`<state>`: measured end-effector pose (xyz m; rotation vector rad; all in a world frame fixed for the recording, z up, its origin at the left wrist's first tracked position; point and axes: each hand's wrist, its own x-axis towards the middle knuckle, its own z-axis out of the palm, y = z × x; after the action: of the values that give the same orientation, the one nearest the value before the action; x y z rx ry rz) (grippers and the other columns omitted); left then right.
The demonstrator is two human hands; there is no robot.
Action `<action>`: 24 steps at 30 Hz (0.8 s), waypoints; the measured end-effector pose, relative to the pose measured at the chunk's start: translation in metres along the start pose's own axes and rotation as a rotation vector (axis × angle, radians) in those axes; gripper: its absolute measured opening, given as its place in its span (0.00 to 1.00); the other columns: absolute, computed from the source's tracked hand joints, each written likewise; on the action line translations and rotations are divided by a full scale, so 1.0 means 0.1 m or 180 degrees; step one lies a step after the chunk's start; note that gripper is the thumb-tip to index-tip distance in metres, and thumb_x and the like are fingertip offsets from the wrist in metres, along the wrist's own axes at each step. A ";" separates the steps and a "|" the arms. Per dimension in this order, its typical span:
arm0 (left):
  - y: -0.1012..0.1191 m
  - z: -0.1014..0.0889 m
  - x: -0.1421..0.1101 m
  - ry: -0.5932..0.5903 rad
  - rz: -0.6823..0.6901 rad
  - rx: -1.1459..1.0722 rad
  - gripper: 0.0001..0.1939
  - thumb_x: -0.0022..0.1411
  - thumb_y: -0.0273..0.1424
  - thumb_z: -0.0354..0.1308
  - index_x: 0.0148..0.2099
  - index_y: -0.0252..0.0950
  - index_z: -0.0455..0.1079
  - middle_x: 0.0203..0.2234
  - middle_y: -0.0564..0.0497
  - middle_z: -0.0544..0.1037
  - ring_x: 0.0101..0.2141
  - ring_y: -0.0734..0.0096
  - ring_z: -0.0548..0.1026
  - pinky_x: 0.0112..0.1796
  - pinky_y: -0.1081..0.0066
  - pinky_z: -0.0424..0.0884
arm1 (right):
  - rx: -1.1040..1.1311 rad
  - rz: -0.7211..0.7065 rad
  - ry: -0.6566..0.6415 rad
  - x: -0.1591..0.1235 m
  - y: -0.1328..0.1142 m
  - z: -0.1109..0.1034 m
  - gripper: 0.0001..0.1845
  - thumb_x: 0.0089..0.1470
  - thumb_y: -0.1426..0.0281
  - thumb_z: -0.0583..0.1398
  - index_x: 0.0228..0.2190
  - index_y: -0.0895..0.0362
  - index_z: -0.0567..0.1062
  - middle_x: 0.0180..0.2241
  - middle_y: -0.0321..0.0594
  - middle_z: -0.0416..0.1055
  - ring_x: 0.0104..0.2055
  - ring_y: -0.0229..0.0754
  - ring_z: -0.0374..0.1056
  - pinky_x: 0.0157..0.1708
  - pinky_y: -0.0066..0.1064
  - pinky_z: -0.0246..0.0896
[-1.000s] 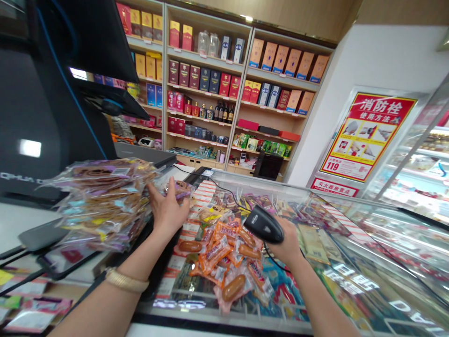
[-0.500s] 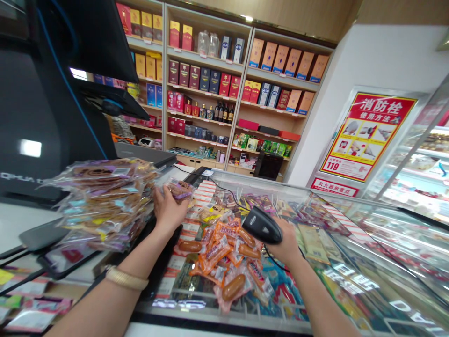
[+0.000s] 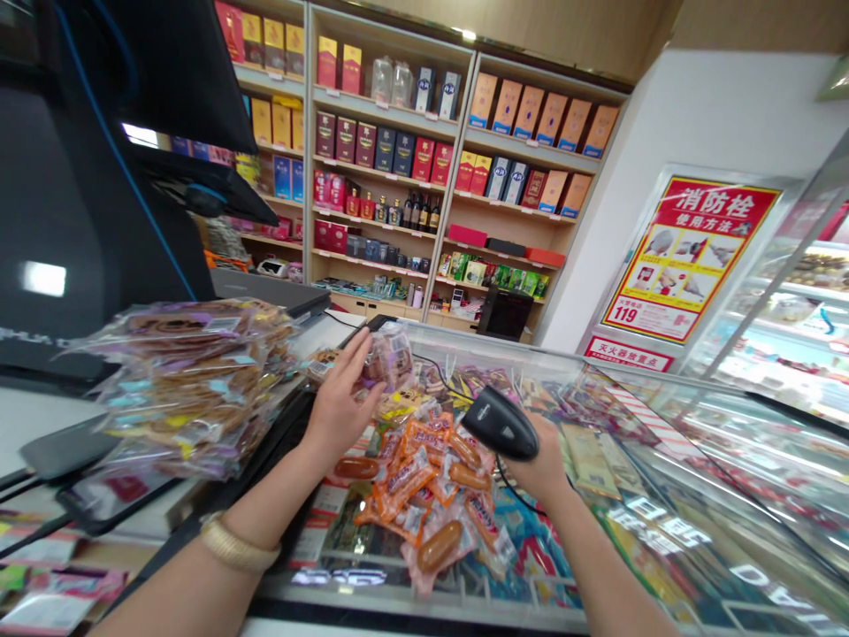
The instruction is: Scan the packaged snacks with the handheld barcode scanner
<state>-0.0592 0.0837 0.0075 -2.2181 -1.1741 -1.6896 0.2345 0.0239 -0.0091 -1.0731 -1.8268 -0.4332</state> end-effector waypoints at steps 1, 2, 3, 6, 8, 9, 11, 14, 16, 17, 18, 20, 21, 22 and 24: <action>0.04 0.01 -0.02 -0.0093 0.0152 -0.0060 0.32 0.62 0.29 0.53 0.67 0.40 0.51 0.64 0.44 0.60 0.62 0.59 0.61 0.59 0.58 0.62 | -0.0012 0.0001 0.0037 0.00 0.00 0.00 0.10 0.47 0.63 0.58 0.30 0.54 0.75 0.25 0.40 0.74 0.28 0.46 0.71 0.28 0.34 0.65; 0.08 0.03 -0.03 -0.0186 0.0293 -0.0116 0.32 0.63 0.28 0.53 0.67 0.41 0.50 0.64 0.44 0.60 0.62 0.60 0.61 0.59 0.59 0.63 | -0.0017 -0.0010 0.0073 0.00 0.01 0.00 0.10 0.47 0.63 0.58 0.31 0.54 0.75 0.25 0.39 0.74 0.28 0.46 0.71 0.28 0.35 0.65; 0.11 0.05 -0.05 -0.0274 0.0416 -0.0162 0.32 0.63 0.28 0.53 0.68 0.41 0.50 0.64 0.44 0.60 0.62 0.61 0.60 0.59 0.60 0.63 | -0.0014 -0.0028 0.0108 -0.01 0.02 0.00 0.10 0.47 0.63 0.58 0.31 0.54 0.75 0.25 0.39 0.74 0.27 0.46 0.71 0.28 0.34 0.64; 0.19 0.10 -0.11 -0.0521 0.0641 -0.0290 0.34 0.64 0.27 0.53 0.69 0.42 0.47 0.64 0.44 0.59 0.63 0.61 0.59 0.59 0.60 0.62 | -0.0026 -0.0029 0.0134 -0.02 0.05 0.02 0.09 0.47 0.64 0.58 0.30 0.54 0.74 0.25 0.39 0.74 0.27 0.45 0.70 0.27 0.34 0.64; 0.21 0.13 -0.14 -0.0650 0.0654 -0.0357 0.34 0.63 0.26 0.53 0.69 0.42 0.47 0.64 0.43 0.59 0.62 0.61 0.60 0.59 0.60 0.62 | -0.0034 0.0003 0.0101 -0.03 0.07 0.04 0.09 0.47 0.64 0.58 0.30 0.54 0.74 0.25 0.39 0.74 0.28 0.45 0.70 0.28 0.34 0.65; 0.21 0.13 -0.15 -0.0701 0.0634 -0.0385 0.34 0.63 0.26 0.53 0.69 0.42 0.47 0.64 0.43 0.59 0.62 0.61 0.60 0.59 0.59 0.62 | -0.0028 0.0025 0.0092 -0.04 0.07 0.04 0.09 0.47 0.64 0.58 0.31 0.54 0.75 0.26 0.40 0.74 0.28 0.46 0.71 0.29 0.35 0.65; 0.23 0.13 -0.16 -0.0759 0.0587 -0.0430 0.34 0.63 0.27 0.52 0.69 0.42 0.47 0.64 0.43 0.60 0.62 0.62 0.60 0.59 0.59 0.62 | 0.0000 0.0082 0.0088 -0.04 0.08 0.05 0.11 0.47 0.64 0.58 0.32 0.54 0.75 0.26 0.40 0.75 0.29 0.46 0.71 0.30 0.35 0.66; 0.24 0.12 -0.15 -0.0771 0.0409 -0.0545 0.32 0.63 0.29 0.53 0.68 0.40 0.50 0.65 0.43 0.59 0.63 0.61 0.58 0.60 0.58 0.61 | 0.0006 0.0138 0.0114 -0.03 0.07 0.04 0.11 0.46 0.64 0.58 0.33 0.54 0.75 0.26 0.40 0.75 0.29 0.45 0.71 0.30 0.35 0.66; 0.24 0.14 -0.14 -0.0774 0.0110 -0.0661 0.32 0.63 0.30 0.53 0.67 0.39 0.51 0.65 0.43 0.57 0.64 0.60 0.57 0.59 0.58 0.61 | -0.0014 0.0109 0.0127 -0.03 0.07 0.04 0.10 0.47 0.62 0.58 0.31 0.54 0.74 0.26 0.39 0.74 0.28 0.45 0.71 0.29 0.35 0.66; 0.22 0.17 -0.14 -0.0770 -0.0086 -0.0698 0.32 0.62 0.31 0.53 0.67 0.39 0.51 0.66 0.43 0.56 0.64 0.60 0.56 0.60 0.58 0.61 | -0.0023 0.0085 0.0124 -0.03 0.06 0.03 0.10 0.47 0.62 0.58 0.30 0.54 0.74 0.25 0.39 0.74 0.28 0.45 0.70 0.28 0.35 0.65; 0.19 0.20 -0.14 -0.0777 -0.0289 -0.0706 0.33 0.62 0.32 0.53 0.67 0.37 0.51 0.66 0.42 0.55 0.64 0.60 0.55 0.60 0.58 0.59 | -0.0028 0.0068 0.0116 -0.03 0.06 0.03 0.09 0.47 0.62 0.58 0.28 0.54 0.73 0.25 0.39 0.74 0.27 0.45 0.70 0.28 0.34 0.65; 0.11 0.28 -0.15 -0.0877 -0.0660 -0.0626 0.35 0.61 0.32 0.51 0.68 0.33 0.48 0.66 0.38 0.53 0.66 0.58 0.51 0.62 0.56 0.54 | -0.0018 0.0041 0.0078 -0.02 0.05 0.03 0.08 0.47 0.63 0.58 0.27 0.54 0.73 0.24 0.38 0.73 0.26 0.44 0.70 0.27 0.34 0.64; 0.06 0.32 -0.16 -0.1004 -0.0812 -0.0552 0.36 0.61 0.31 0.51 0.69 0.31 0.46 0.67 0.36 0.51 0.66 0.57 0.49 0.62 0.55 0.51 | -0.0008 0.0034 0.0051 -0.02 0.04 0.03 0.07 0.47 0.63 0.59 0.27 0.54 0.73 0.24 0.38 0.74 0.26 0.44 0.70 0.27 0.34 0.63; 0.01 0.36 -0.18 -0.1184 -0.0941 -0.0468 0.37 0.60 0.29 0.50 0.69 0.29 0.45 0.67 0.33 0.50 0.66 0.55 0.46 0.63 0.53 0.50 | 0.0000 0.0030 0.0030 -0.02 0.04 0.02 0.08 0.47 0.63 0.59 0.28 0.54 0.74 0.24 0.38 0.74 0.27 0.44 0.70 0.28 0.34 0.63; -0.09 0.40 -0.21 -0.1548 -0.1079 -0.0281 0.37 0.58 0.28 0.50 0.68 0.27 0.46 0.67 0.31 0.48 0.66 0.49 0.43 0.62 0.49 0.49 | -0.0001 0.0021 0.0015 -0.02 0.03 0.02 0.09 0.47 0.63 0.58 0.29 0.54 0.74 0.25 0.39 0.74 0.27 0.45 0.70 0.28 0.34 0.63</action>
<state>-0.0350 0.1001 -0.0283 -2.7082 -1.6937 -1.3492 0.2362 0.0260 -0.0120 -1.0772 -1.8185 -0.4318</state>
